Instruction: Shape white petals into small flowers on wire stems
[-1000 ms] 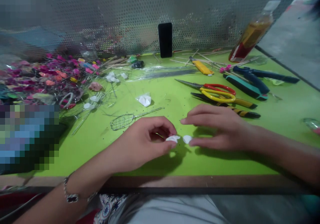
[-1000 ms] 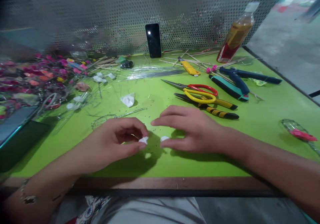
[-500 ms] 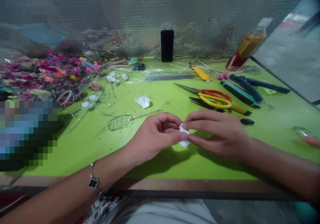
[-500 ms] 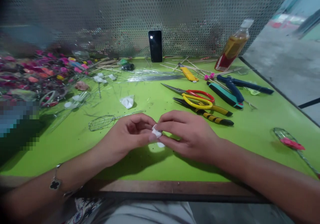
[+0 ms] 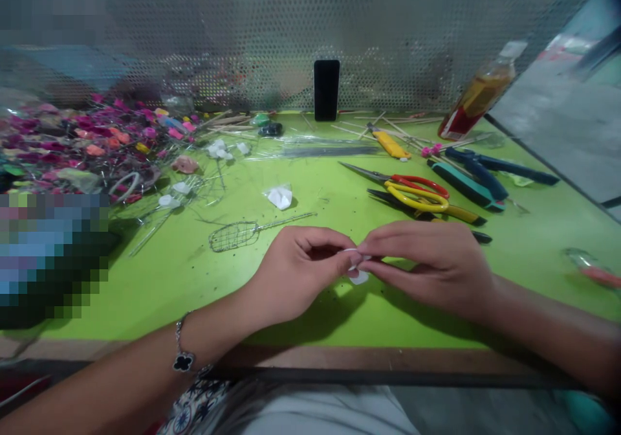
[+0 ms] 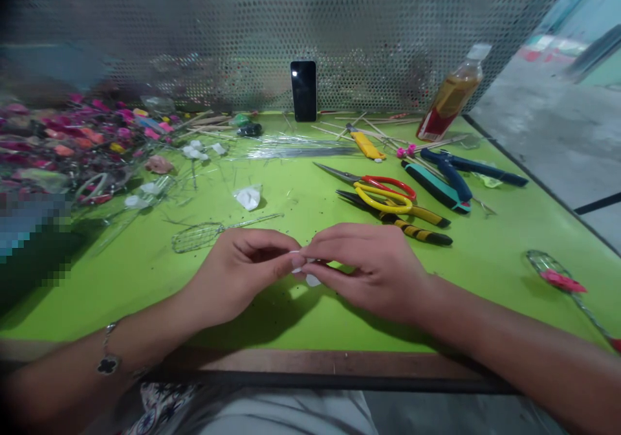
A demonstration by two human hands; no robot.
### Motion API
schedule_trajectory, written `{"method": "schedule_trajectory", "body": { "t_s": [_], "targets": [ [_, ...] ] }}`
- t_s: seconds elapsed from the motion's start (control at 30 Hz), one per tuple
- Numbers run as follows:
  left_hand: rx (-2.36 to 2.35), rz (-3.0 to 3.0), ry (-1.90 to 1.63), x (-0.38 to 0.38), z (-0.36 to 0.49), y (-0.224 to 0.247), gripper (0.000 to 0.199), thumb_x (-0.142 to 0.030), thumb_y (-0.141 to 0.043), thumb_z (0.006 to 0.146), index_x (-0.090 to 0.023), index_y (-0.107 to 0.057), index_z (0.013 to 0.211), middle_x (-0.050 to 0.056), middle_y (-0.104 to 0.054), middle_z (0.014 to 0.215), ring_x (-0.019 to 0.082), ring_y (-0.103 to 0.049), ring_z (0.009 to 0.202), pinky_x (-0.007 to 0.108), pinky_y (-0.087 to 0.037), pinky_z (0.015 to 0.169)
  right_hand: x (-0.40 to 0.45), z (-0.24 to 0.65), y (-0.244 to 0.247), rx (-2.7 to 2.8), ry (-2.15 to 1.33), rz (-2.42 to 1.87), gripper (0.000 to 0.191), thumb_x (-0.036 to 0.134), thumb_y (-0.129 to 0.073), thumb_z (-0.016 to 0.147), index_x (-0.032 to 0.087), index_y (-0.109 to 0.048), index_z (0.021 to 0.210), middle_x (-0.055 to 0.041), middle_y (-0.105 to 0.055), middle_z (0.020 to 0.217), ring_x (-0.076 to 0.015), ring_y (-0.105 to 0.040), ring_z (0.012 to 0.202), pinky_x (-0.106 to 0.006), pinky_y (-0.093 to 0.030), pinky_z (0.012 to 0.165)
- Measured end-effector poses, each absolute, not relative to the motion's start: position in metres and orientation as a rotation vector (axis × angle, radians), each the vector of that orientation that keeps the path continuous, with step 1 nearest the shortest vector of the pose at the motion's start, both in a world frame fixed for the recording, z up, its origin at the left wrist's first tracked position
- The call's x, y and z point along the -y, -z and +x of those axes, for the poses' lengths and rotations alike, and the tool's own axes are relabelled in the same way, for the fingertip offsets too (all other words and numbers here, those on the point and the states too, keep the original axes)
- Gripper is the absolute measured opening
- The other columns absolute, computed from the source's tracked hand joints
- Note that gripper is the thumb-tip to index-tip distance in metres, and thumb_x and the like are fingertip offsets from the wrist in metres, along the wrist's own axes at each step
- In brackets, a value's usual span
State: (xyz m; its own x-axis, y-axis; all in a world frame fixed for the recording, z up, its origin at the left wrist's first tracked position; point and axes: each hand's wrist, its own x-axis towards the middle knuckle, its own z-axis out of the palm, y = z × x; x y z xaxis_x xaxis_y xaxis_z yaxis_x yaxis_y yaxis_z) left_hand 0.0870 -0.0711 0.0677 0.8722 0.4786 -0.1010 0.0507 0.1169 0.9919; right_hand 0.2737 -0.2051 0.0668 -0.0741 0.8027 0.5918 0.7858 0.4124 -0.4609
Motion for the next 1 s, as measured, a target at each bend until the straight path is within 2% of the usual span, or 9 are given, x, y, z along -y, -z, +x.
{"method": "schedule_trajectory", "body": {
  "t_s": [0.2, 0.37, 0.5, 0.57, 0.67, 0.8, 1.0],
  "targets": [
    [-0.440, 1.200, -0.292, 0.069, 0.091, -0.062, 0.010, -0.026, -0.089, 0.091, -0.018, -0.088, 0.096, 0.003, -0.086, 0.087, 0.014, -0.079, 0.080, 0.022, -0.062, 0.081, 0.202, 0.278, -0.068, 1.605, -0.230, -1.446, 0.013, 0.015, -0.083, 0.094, 0.026, -0.088, 0.097, -0.0010, -0.087, 0.090, -0.0173, -0.082, 0.077, -0.025, -0.067, 0.074],
    [-0.419, 1.055, -0.306, 0.069, 0.092, -0.052, 0.024, -0.027, -0.092, 0.088, -0.019, -0.084, 0.109, 0.005, -0.085, 0.103, 0.020, -0.081, 0.092, 0.037, -0.066, 0.094, 0.200, 0.284, -0.063, 1.505, -0.334, -1.405, 0.016, 0.016, -0.090, 0.089, 0.027, -0.090, 0.101, -0.0014, -0.087, 0.091, -0.0167, -0.082, 0.078, -0.023, -0.067, 0.072],
    [-0.433, 1.100, -0.315, 0.071, 0.094, -0.049, 0.027, -0.024, -0.099, 0.079, -0.018, -0.085, 0.101, 0.004, -0.084, 0.095, 0.016, -0.078, 0.087, 0.030, -0.061, 0.087, 0.201, 0.283, -0.062, 1.587, -0.185, -1.382, 0.021, 0.013, -0.085, 0.092, 0.030, -0.091, 0.104, -0.0045, -0.085, 0.111, -0.0175, -0.082, 0.087, -0.028, -0.068, 0.083],
    [-0.444, 1.070, -0.324, 0.071, 0.095, -0.048, 0.025, -0.027, -0.100, 0.077, -0.018, -0.085, 0.095, 0.004, -0.084, 0.092, 0.017, -0.077, 0.086, 0.030, -0.060, 0.085, 0.202, 0.281, -0.062, 1.629, -0.152, -1.384, 0.022, 0.016, -0.082, 0.095, 0.032, -0.090, 0.108, -0.0052, -0.082, 0.118, -0.0176, -0.081, 0.089, -0.030, -0.069, 0.084],
    [-0.460, 1.078, -0.354, 0.070, 0.095, -0.047, 0.024, -0.030, -0.101, 0.076, -0.018, -0.087, 0.092, 0.004, -0.083, 0.089, 0.017, -0.075, 0.083, 0.030, -0.058, 0.082, 0.203, 0.279, -0.063, 1.664, -0.102, -1.407, 0.021, 0.019, -0.082, 0.097, 0.032, -0.090, 0.111, -0.0062, -0.080, 0.116, -0.0187, -0.079, 0.092, -0.031, -0.068, 0.083],
    [-0.502, 1.151, -0.410, 0.071, 0.096, -0.047, 0.022, -0.029, -0.101, 0.075, -0.017, -0.086, 0.085, 0.002, -0.080, 0.082, 0.012, -0.069, 0.073, 0.025, -0.052, 0.072, 0.201, 0.279, -0.062, 1.698, -0.088, -1.403, 0.022, 0.014, -0.079, 0.096, 0.029, -0.089, 0.109, -0.0041, -0.084, 0.104, -0.0178, -0.081, 0.087, -0.028, -0.067, 0.081],
    [-0.481, 1.138, -0.386, 0.075, 0.097, -0.055, 0.029, -0.025, -0.102, 0.070, -0.018, -0.082, 0.089, 0.003, -0.083, 0.087, 0.015, -0.074, 0.079, 0.028, -0.057, 0.078, 0.201, 0.273, -0.066, 1.689, -0.081, -1.391, 0.016, 0.011, -0.079, 0.092, 0.025, -0.085, 0.094, -0.0022, -0.087, 0.090, -0.0194, -0.083, 0.083, -0.029, -0.069, 0.078]
  ]
}}
